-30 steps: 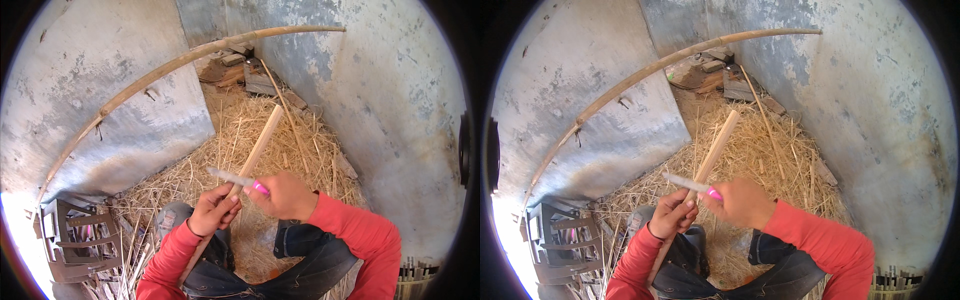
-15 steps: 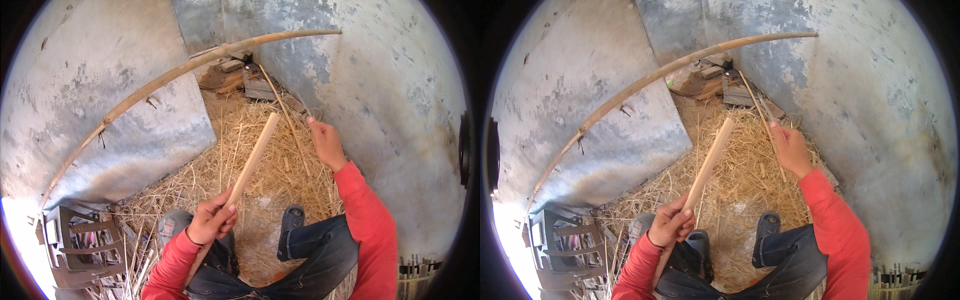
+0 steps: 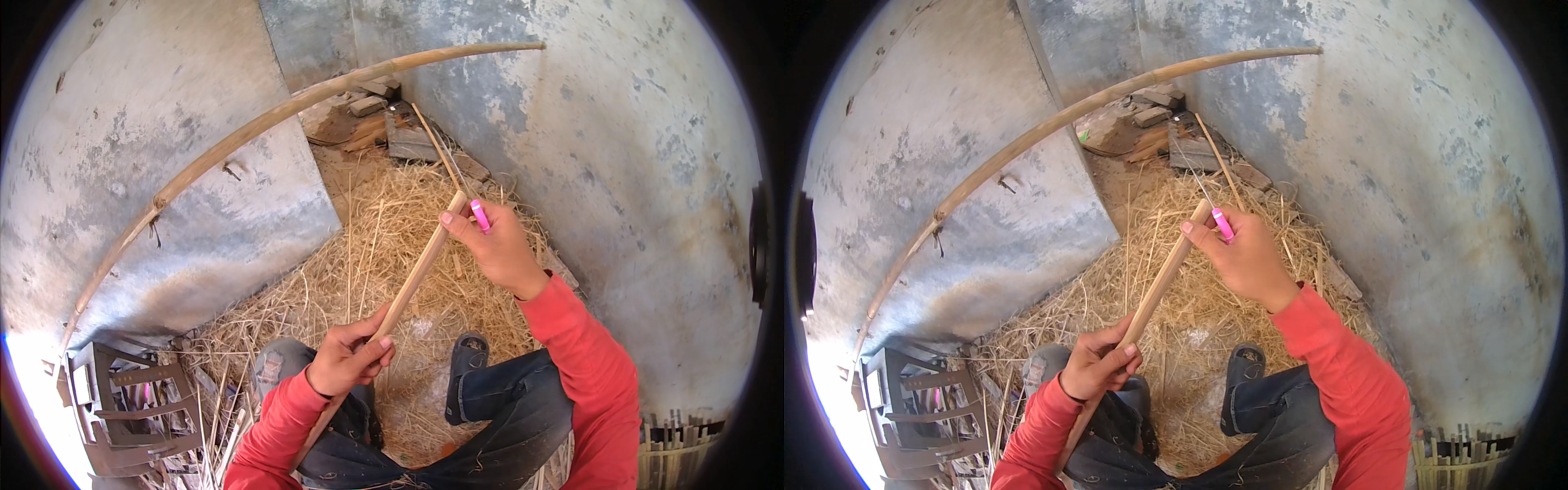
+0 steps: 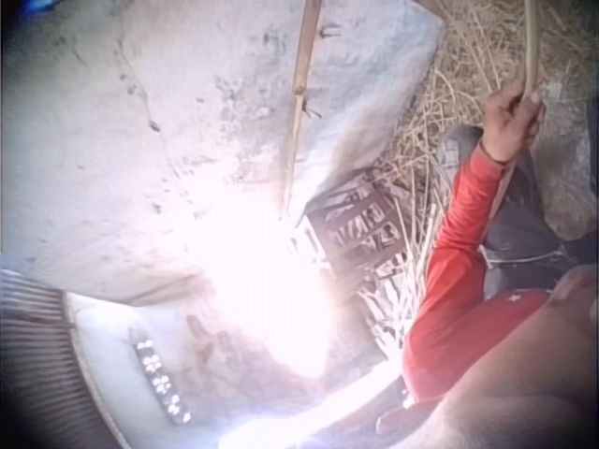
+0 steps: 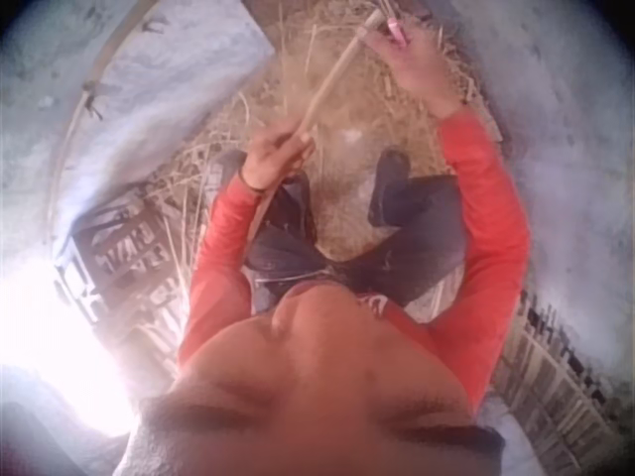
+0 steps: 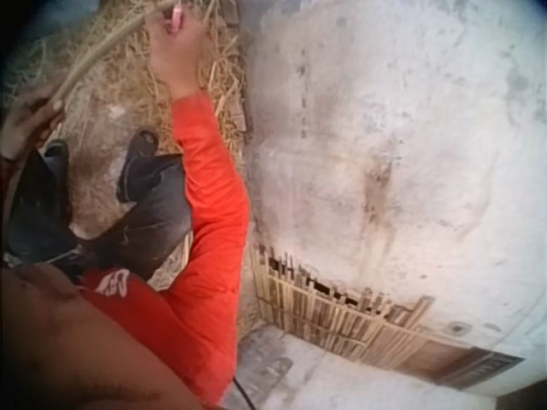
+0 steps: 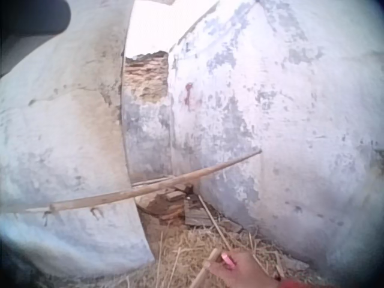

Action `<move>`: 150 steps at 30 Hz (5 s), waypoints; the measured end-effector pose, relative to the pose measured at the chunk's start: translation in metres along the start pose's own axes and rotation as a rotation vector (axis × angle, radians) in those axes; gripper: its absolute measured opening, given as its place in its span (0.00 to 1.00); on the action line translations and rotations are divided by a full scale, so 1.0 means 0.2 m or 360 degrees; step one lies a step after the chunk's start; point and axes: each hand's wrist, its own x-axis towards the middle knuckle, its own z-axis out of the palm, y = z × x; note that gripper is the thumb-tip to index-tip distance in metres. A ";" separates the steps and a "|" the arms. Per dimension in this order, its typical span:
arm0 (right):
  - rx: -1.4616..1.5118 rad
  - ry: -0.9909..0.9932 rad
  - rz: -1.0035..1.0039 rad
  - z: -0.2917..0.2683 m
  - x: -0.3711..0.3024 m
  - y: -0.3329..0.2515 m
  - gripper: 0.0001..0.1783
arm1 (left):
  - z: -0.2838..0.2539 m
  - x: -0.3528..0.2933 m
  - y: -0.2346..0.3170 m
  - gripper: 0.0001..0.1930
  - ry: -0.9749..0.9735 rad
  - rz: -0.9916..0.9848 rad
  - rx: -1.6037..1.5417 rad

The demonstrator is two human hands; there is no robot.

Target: The person whittles and shapes a long thin piece of wood using a small knife, shaving off thin layers to smooth and taper the surface.

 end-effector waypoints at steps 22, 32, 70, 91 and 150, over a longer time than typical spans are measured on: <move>-0.0419 0.0185 -0.0364 -0.03 -0.05 -0.07 0.25 | -0.07 -0.01 -0.01 0.26 -0.0105 0.0030 -0.0258; -0.0470 0.0013 -0.0256 0.02 -0.07 -0.05 0.27 | -0.05 -0.04 -0.01 0.26 -0.0084 -0.0016 -0.0323; -0.0488 0.0089 -0.0390 0.05 -0.05 -0.13 0.27 | -0.08 -0.01 0.00 0.26 -0.0182 0.0073 -0.0487; -0.0426 -0.0265 -0.0303 0.24 -0.21 -0.13 0.24 | -0.09 0.00 0.01 0.26 -0.0028 0.0021 -0.0511; -0.0255 -0.0465 -0.0334 0.36 -0.22 -0.12 0.23 | -0.13 0.02 0.02 0.26 0.0107 0.0067 -0.0639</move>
